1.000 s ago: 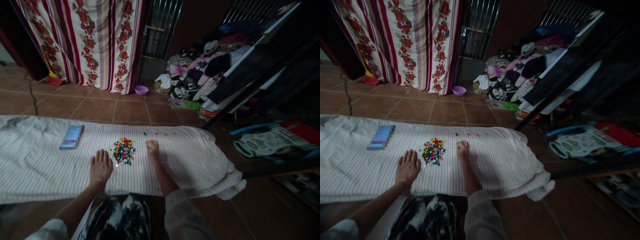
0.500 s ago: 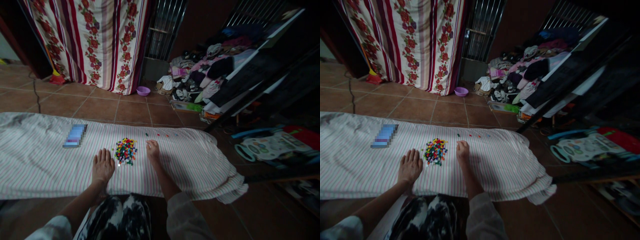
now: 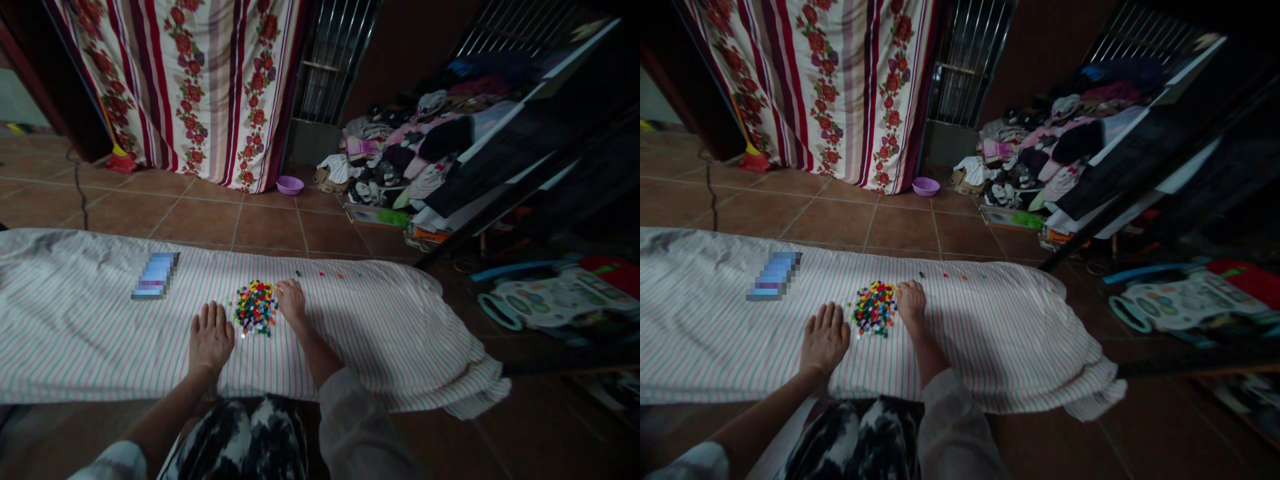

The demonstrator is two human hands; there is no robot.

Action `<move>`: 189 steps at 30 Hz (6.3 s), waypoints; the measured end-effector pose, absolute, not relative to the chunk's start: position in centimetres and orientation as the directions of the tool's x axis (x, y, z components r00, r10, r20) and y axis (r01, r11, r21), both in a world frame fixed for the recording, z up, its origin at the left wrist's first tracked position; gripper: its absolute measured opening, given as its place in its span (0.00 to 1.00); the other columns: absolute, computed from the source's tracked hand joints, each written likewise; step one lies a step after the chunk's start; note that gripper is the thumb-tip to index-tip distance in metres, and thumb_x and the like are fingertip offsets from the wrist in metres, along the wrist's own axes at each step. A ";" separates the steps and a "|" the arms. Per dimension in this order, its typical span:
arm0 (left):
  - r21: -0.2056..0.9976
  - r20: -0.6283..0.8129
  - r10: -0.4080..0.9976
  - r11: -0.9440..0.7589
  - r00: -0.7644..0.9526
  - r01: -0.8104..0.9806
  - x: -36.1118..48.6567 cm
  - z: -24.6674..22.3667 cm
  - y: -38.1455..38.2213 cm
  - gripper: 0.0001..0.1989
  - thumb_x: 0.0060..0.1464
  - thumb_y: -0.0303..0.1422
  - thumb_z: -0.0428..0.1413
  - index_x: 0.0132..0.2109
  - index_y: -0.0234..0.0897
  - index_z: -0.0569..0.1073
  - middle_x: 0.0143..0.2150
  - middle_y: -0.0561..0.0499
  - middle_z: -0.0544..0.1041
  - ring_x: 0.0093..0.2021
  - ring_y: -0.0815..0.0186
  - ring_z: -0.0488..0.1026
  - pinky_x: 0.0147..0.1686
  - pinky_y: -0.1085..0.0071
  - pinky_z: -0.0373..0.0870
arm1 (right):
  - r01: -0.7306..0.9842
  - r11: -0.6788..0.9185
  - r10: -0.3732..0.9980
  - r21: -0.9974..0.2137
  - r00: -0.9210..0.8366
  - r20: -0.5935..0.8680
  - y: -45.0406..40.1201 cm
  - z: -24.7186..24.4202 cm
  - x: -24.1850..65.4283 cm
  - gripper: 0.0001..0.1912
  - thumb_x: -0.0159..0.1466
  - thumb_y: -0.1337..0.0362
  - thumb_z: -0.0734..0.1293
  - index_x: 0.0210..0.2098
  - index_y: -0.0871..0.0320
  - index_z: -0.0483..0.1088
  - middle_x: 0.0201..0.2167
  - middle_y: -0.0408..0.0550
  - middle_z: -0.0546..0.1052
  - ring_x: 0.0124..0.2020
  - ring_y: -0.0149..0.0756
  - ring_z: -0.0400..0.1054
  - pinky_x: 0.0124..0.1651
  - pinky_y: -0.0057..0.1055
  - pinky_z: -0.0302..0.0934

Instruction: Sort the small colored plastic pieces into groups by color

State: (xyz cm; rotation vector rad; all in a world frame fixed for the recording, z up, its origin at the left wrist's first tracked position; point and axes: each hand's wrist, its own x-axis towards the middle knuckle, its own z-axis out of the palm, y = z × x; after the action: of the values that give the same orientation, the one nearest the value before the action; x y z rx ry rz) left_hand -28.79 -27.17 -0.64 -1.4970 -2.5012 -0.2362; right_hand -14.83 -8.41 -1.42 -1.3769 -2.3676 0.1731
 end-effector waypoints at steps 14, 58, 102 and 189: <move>0.040 0.270 0.847 0.465 -0.458 0.884 -28.7 -0.3 -27.3 0.28 0.58 0.36 0.39 0.60 0.26 0.65 0.63 0.35 0.64 0.65 0.51 0.58 0.61 0.52 0.53 | 0.799 0.468 0.843 -0.377 -0.276 0.462 -7.7 -1.8 -9.0 0.09 0.63 0.65 0.62 0.37 0.56 0.75 0.34 0.48 0.73 0.38 0.36 0.62 0.45 0.30 0.55; 0.008 0.252 0.852 0.472 -0.459 0.881 -28.6 0.0 -27.3 0.28 0.58 0.36 0.38 0.59 0.26 0.67 0.63 0.36 0.65 0.64 0.51 0.59 0.61 0.54 0.54 | 0.849 0.255 0.915 -0.463 -0.057 0.400 -5.3 -3.6 -1.9 0.10 0.61 0.63 0.63 0.37 0.56 0.75 0.36 0.49 0.73 0.38 0.37 0.62 0.41 0.30 0.55; 0.068 0.246 0.847 0.469 -0.471 0.880 -28.8 -0.2 -27.1 0.27 0.58 0.35 0.40 0.60 0.26 0.65 0.64 0.35 0.63 0.65 0.50 0.57 0.61 0.52 0.52 | 0.722 0.612 0.782 -0.323 -0.614 0.109 -8.6 0.0 -16.0 0.15 0.65 0.66 0.60 0.48 0.50 0.72 0.42 0.46 0.74 0.45 0.33 0.66 0.46 0.26 0.59; 0.047 0.278 0.849 0.456 -0.450 0.889 -28.8 -0.3 -27.3 0.27 0.58 0.36 0.39 0.59 0.25 0.66 0.63 0.34 0.65 0.64 0.49 0.59 0.61 0.51 0.54 | 0.758 0.340 0.875 -0.557 -0.037 0.483 -6.8 -3.1 1.0 0.14 0.60 0.63 0.58 0.41 0.60 0.70 0.37 0.54 0.75 0.40 0.41 0.66 0.48 0.38 0.60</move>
State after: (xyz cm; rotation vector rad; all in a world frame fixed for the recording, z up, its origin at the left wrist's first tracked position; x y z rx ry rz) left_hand -28.83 -27.29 -0.30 -1.5106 -2.4902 -0.2749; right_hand 1.03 -6.82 -3.07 -1.4441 -1.8157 0.1866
